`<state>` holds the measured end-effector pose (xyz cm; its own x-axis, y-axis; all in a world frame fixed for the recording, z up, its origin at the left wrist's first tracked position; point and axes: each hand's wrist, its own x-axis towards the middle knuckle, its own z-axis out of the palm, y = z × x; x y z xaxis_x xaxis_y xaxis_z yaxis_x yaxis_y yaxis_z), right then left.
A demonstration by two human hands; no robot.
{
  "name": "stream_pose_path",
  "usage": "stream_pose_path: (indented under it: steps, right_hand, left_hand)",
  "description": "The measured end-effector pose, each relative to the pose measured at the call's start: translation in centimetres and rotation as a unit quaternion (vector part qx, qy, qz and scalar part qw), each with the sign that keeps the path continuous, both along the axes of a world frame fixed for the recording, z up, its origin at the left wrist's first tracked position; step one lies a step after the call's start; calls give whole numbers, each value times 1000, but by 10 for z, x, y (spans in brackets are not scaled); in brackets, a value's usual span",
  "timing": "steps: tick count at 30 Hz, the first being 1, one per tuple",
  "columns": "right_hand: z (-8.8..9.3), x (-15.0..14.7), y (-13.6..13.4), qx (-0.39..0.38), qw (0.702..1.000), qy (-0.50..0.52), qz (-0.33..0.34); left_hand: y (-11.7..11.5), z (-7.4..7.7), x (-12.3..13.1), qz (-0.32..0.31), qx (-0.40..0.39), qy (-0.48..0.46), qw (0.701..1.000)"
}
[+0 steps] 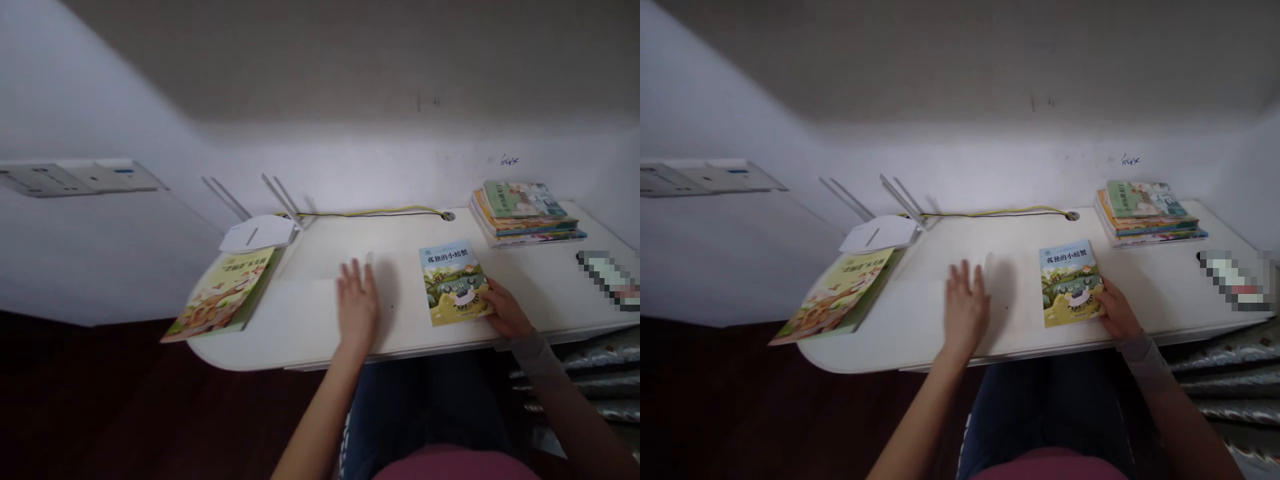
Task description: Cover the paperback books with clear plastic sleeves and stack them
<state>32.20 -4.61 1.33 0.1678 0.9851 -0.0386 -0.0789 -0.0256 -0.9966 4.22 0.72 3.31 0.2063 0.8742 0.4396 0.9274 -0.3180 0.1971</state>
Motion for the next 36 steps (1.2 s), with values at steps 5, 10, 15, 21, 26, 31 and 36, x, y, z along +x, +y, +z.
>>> stream_pose_path:
  steps: [5, 10, 15, 21, 26, 31, 36]
  right_hand:
    - [-9, 6, -3, -42, 997, 37, -57]
    - [-26, 38, -7, 7, 971, -183, -151]
    - [-30, 49, -8, 56, 936, -329, -116]
    - [-30, 42, -7, 65, 933, -344, -82]
    - [-3, 33, -11, 43, 970, -241, -1]
    - [27, 11, 4, 114, 978, -166, 52]
    - [40, -23, 36, 230, 930, -278, 72]
  left_hand:
    - [-5, -29, 65, -172, -88, -32, 981]
    - [-8, -42, 71, -172, -101, 30, 979]
    - [-10, -37, 69, -165, -107, 51, 979]
    - [-10, -34, 71, -159, -114, 60, 979]
    - [-11, -31, 72, -156, -120, 51, 979]
    - [-12, -34, 72, -161, -116, 58, 978]
    - [-10, -34, 65, -181, -98, 82, 975]
